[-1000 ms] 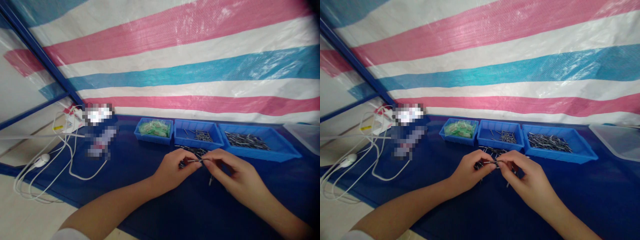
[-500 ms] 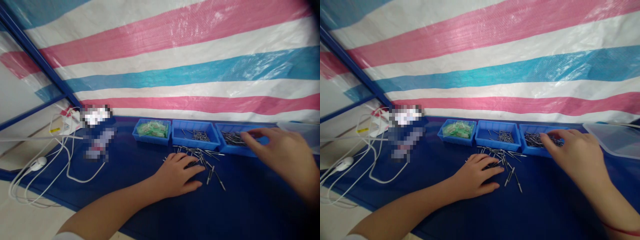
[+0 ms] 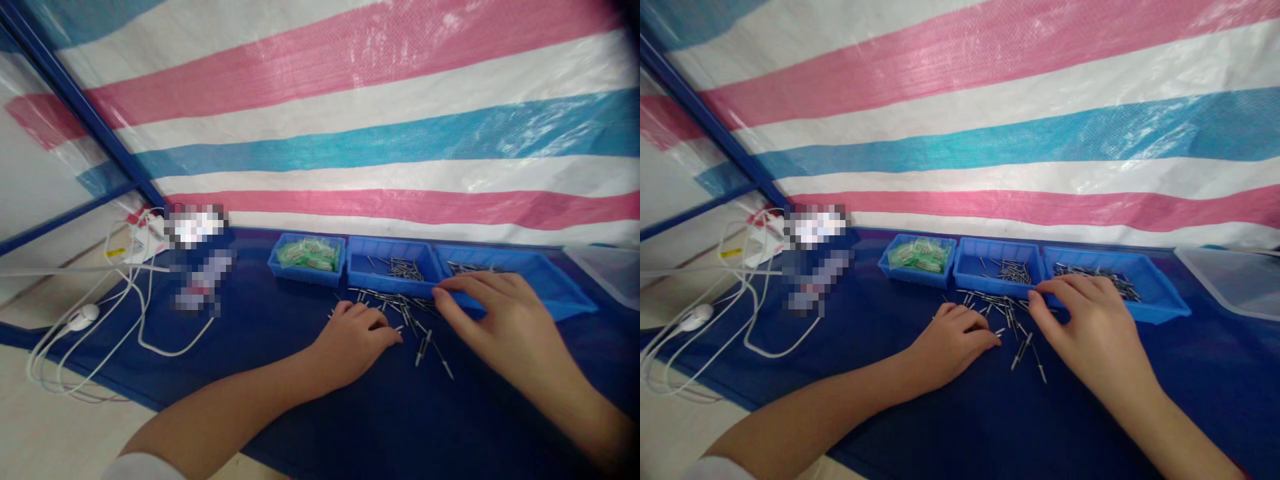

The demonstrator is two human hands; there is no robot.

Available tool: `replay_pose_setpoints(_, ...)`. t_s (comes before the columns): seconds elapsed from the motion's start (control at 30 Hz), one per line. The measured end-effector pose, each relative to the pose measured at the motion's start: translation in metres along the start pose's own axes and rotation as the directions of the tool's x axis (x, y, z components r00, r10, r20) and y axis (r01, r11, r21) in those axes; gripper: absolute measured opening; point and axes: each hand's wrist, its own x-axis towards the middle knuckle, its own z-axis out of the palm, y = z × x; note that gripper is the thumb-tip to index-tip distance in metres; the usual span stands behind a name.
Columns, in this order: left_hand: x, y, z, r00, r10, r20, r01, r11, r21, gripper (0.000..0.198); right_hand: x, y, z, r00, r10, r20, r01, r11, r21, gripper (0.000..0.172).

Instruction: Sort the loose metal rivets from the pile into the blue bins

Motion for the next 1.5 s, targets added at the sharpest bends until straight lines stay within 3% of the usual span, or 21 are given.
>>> replay_pose_setpoints(0.27, 0.004, -0.003, -0.006, 0.992, -0.120, -0.040, 0.118, 0.992, -0.050, 0.027, -0.013, -0.029, 0.011, 0.985, -0.082, 0.152, 0.054, 0.983, 0.177, 0.019)
replay_pose_setpoints(0.5, 0.008, 0.000, -0.008, 0.980, -0.185, -0.076, 0.133, 0.889, -0.437, 0.030, -0.016, -0.033, 0.016, 0.960, -0.066, 0.272, -0.040, 0.930, 0.365, 0.018)
replay_pose_setpoints(0.63, 0.009, 0.001, -0.007, 0.948, -0.309, -0.080, 0.181, 0.727, -0.662, 0.028, -0.016, -0.032, 0.015, 0.929, -0.022, 0.370, -0.141, 0.902, 0.407, 0.017)
replay_pose_setpoints(0.77, 0.010, 0.003, -0.005, 0.888, -0.459, -0.021, 0.228, 0.482, -0.846, 0.032, -0.017, -0.038, 0.015, 0.887, -0.018, 0.462, -0.203, 0.882, 0.424, 0.019)
replay_pose_setpoints(0.93, 0.012, 0.003, 0.000, 0.863, -0.501, 0.068, 0.168, 0.157, -0.973, 0.037, -0.016, -0.043, 0.017, 0.885, 0.004, 0.466, -0.251, 0.847, 0.469, 0.021)
replay_pose_setpoints(1.03, 0.014, 0.003, -0.001, 0.853, -0.511, 0.103, 0.146, 0.045, -0.988, 0.033, -0.016, -0.043, 0.017, 0.887, 0.035, 0.460, -0.286, 0.823, 0.491, 0.020)
replay_pose_setpoints(1.27, 0.014, 0.005, -0.004, 0.842, -0.536, 0.062, 0.139, 0.105, -0.985, 0.034, -0.016, -0.047, 0.018, 0.898, 0.019, 0.440, -0.279, 0.798, 0.535, 0.020)
replay_pose_setpoints(1.33, 0.014, 0.004, -0.005, 0.847, -0.531, 0.026, 0.138, 0.173, -0.975, 0.037, -0.015, -0.047, 0.018, 0.907, 0.019, 0.420, -0.276, 0.781, 0.560, 0.019)
replay_pose_setpoints(1.5, 0.013, 0.001, -0.010, 0.856, -0.508, -0.095, 0.166, 0.445, -0.880, 0.036, -0.014, -0.043, 0.014, 0.939, 0.126, 0.319, -0.282, 0.813, 0.510, 0.014)
